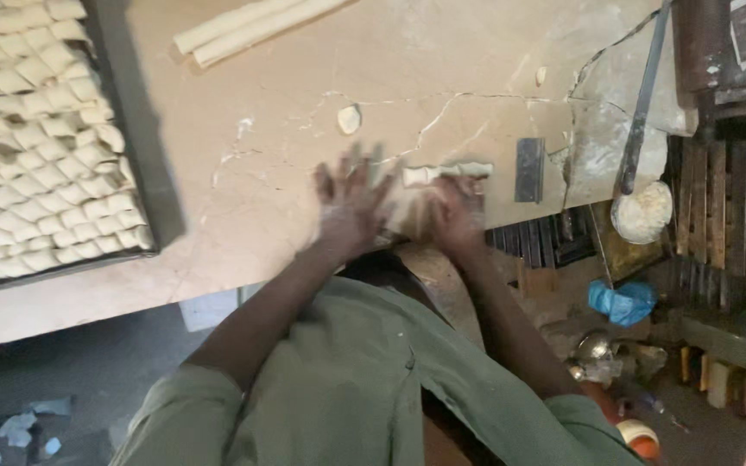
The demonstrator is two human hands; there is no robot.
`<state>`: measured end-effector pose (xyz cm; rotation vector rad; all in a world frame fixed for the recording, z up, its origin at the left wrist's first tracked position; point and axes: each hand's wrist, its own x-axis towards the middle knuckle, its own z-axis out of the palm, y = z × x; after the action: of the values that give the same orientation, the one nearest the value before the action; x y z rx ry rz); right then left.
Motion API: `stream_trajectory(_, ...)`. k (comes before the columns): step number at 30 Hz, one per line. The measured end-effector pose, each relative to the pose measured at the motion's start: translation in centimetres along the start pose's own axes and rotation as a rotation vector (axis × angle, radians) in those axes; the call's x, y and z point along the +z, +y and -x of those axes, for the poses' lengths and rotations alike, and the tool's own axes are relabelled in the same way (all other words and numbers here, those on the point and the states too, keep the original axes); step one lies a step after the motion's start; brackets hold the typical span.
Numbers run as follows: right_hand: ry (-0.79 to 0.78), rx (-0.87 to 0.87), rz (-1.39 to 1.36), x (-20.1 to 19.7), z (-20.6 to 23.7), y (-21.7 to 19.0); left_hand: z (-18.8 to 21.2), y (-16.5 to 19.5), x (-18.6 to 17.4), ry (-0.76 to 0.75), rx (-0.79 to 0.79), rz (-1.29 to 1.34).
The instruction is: The person rolls dough pieces on a floured workbench into long ropes by hand, cuts the ropes into small segments with a dough scraper, and arranges the cut pieces in rows on a metal tray. They repeat this cycle, occasionally gathering finished ropes and dusting the tray with flour.
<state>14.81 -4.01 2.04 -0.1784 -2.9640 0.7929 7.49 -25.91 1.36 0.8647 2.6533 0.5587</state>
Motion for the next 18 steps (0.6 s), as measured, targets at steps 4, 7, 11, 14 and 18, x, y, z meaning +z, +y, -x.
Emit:
stream_trajectory(4, 0.101, -0.069, 0.227, -3.2, -2.3, 7.9, -6.1, 8.2, 5.0, 0.007, 0.091, -0.006)
stream_trajectory(7, 0.015, -0.103, 0.032, -3.0, -3.7, 8.8, -8.9, 9.3, 6.1, 0.101, 0.026, -0.006)
stream_trajectory(11, -0.122, -0.169, -0.072, -0.7, -5.9, 4.3, -7.0, 4.6, 4.9, 0.175, -0.046, -0.044)
stream_trajectory(14, -0.218, -0.322, -0.131, 3.3, -6.9, -4.4, -0.8, -2.7, 1.8, 0.238, -0.12, -0.091)
stream_trajectory(18, -0.416, -0.384, -0.414, 6.8, -7.8, -16.5, 9.4, -11.1, -3.8, 0.282, -0.265, -0.101)
